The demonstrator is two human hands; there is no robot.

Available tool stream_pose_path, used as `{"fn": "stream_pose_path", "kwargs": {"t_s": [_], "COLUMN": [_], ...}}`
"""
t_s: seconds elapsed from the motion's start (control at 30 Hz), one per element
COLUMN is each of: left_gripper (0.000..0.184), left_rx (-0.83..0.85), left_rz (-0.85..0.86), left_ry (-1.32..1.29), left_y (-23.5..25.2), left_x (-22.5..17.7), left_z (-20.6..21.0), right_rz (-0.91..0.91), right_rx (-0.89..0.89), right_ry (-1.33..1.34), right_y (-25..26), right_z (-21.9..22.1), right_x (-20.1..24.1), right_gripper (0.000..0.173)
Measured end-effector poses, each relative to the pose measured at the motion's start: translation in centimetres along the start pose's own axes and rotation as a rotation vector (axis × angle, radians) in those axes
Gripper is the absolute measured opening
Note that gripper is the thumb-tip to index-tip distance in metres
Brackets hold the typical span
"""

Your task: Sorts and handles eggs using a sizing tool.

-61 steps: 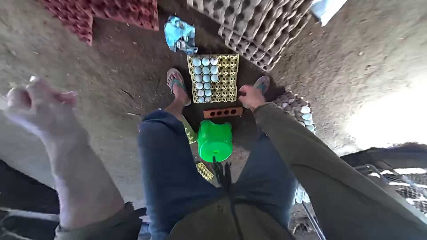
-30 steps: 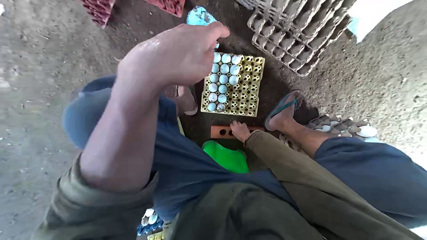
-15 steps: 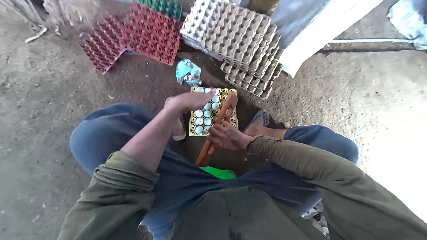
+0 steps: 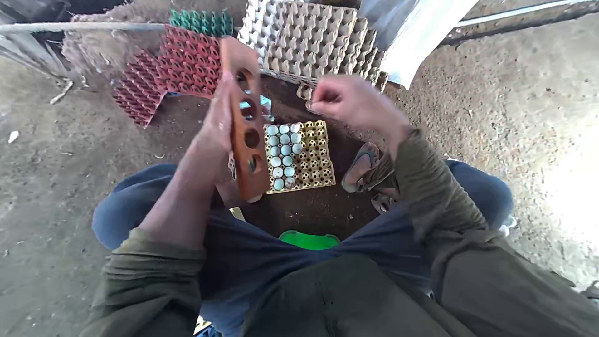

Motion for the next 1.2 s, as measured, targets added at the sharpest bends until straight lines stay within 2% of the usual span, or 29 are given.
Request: {"fn": "stream_pose_path", "kwargs": {"t_s": [0.03, 0.07, 0.13, 0.2, 0.27, 0.37, 0.47, 0.57, 0.67, 0.73, 0.83, 0.9, 0.97, 1.03, 1.07, 1.1, 1.17, 1.2], "left_gripper": [0.067, 0.067, 0.062, 0.068, 0.073, 0.067, 0.052, 0.045, 0.042, 0.042, 0.029, 0.027, 0.035, 0.031, 0.031, 0.034, 0.039, 0.035], "left_rx": [-0.09, -0.166, -0.267, -0.307, -0.315, -0.31, -0.274, -0.157, -0.193, -0.153, -0.107, -0.044, -0.01, -0.139, -0.151, -0.093, -0.033, -0.026], "left_rz": [0.014, 0.038, 0.085, 0.123, 0.186, 0.295, 0.351, 0.356, 0.33, 0.352, 0.481, 0.501, 0.457, 0.467, 0.477, 0.475, 0.483, 0.507], "left_ry": [-0.021, -0.052, -0.162, -0.245, -0.281, -0.294, -0.259, -0.222, -0.141, -0.062, 0.119, 0.05, -0.014, 0.061, 0.08, 0.023, -0.03, -0.034], "left_y": [0.7, 1.2, 1.5, 1.9, 2.2, 2.8, 3.7, 5.6, 5.7, 6.1, 7.9, 8.9, 9.2, 8.7, 8.6, 8.8, 9.2, 9.2], "left_x": [-1.3, -2.6, -5.6, -8.3, -9.4, -10.0, -9.7, -8.3, -7.5, -7.3, -5.6, -4.1, -3.4, -3.6, -3.5, -3.2, -2.7, -2.6], "left_z": [-1.2, -2.3, -4.0, -5.5, -6.8, -7.1, -7.8, -10.5, -11.3, -12.6, -16.6, -18.7, -19.6, -18.8, -18.8, -19.4, -20.2, -20.2], "right_rz": [0.177, 0.361, 0.63, 0.728, 0.82, 0.916, 0.933, 0.95, 1.007, 1.081, 1.232, 1.328, 1.369, 1.288, 1.22, 1.167, 1.103, 1.095], "right_rx": [-0.085, -0.162, -0.116, -0.021, 0.033, 0.036, -0.012, -0.024, -0.045, -0.145, -0.314, -0.434, -0.446, -0.307, -0.219, -0.144, -0.05, -0.016], "right_ry": [0.053, -0.035, -0.358, -0.363, -0.189, 0.03, 0.027, -0.069, -0.054, 0.149, 0.791, 1.054, 0.931, 0.539, 0.326, 0.168, -0.013, -0.069], "right_y": [0.0, -0.4, -2.8, -4.8, -6.2, -6.3, -5.5, -4.1, -3.9, -4.6, -6.0, -6.1, -5.1, -3.6, -2.7, -1.8, -0.4, 0.0], "right_z": [-1.1, -0.9, 2.9, 8.8, 14.4, 21.1, 25.5, 27.3, 27.3, 26.2, 24.8, 24.2, 24.3, 24.4, 24.5, 24.6, 25.3, 25.8], "right_x": [-3.6, -7.7, -15.1, -20.0, -22.5, -24.6, -25.6, -26.2, -26.6, -26.7, -28.3, -29.1, -29.8, -29.6, -29.3, -28.8, -28.3, -28.3], "right_gripper": [0.021, 0.029, 0.054, 0.054, 0.049, 0.054, 0.061, 0.061, 0.056, 0.054, 0.04, 0.04, 0.044, 0.033, 0.038, 0.047, 0.064, 0.069]}}
Point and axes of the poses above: each hand's wrist, its own y-axis towards the middle knuckle, its own z-axis out of the palm, x = y × z, the point moved 3 cm from there along y, towards the middle knuckle, and after that the axes turned 13 degrees about -x, right-handed, at the moved point
